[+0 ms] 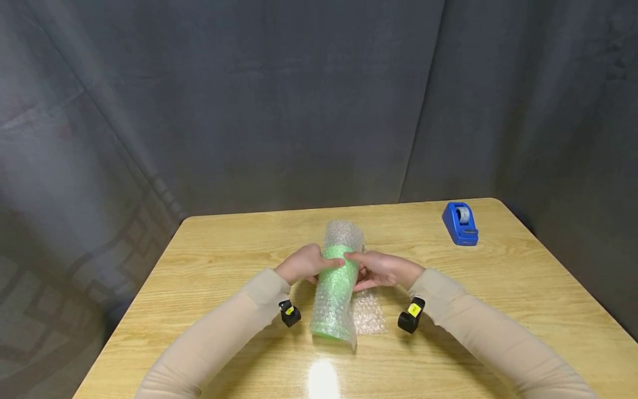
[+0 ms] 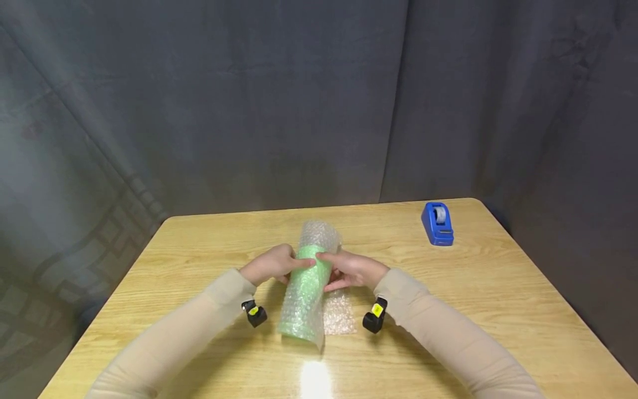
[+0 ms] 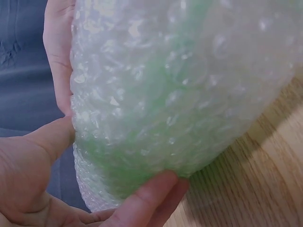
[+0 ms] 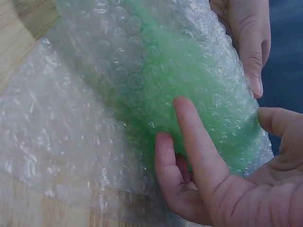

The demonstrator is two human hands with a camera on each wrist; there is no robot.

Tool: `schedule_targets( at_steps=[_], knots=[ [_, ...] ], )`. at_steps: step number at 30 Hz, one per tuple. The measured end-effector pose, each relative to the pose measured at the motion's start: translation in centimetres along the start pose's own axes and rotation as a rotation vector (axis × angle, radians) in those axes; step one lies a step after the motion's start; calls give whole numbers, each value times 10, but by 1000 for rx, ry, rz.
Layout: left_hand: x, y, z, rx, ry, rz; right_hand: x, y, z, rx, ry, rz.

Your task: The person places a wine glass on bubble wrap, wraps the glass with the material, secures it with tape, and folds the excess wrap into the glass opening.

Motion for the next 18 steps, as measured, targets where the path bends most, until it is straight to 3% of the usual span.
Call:
schedule_targets(
  at_steps=[9, 18],
  knots=[
    [5, 1, 1, 23, 18, 11, -1, 2, 2, -11, 4, 6],
    [16, 10, -5, 151, -196, -30, -2, 3, 1, -19, 9, 3]
  ],
)
Point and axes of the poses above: each hand's wrist, its own y-axis towards the middle knuckle, its own z-axis out of the palm, x = y × z, the point moved 5 cm from there along y, towards the middle knuckle, and after that the axes turned 5 degrees about -z, right-handed, at the moved point
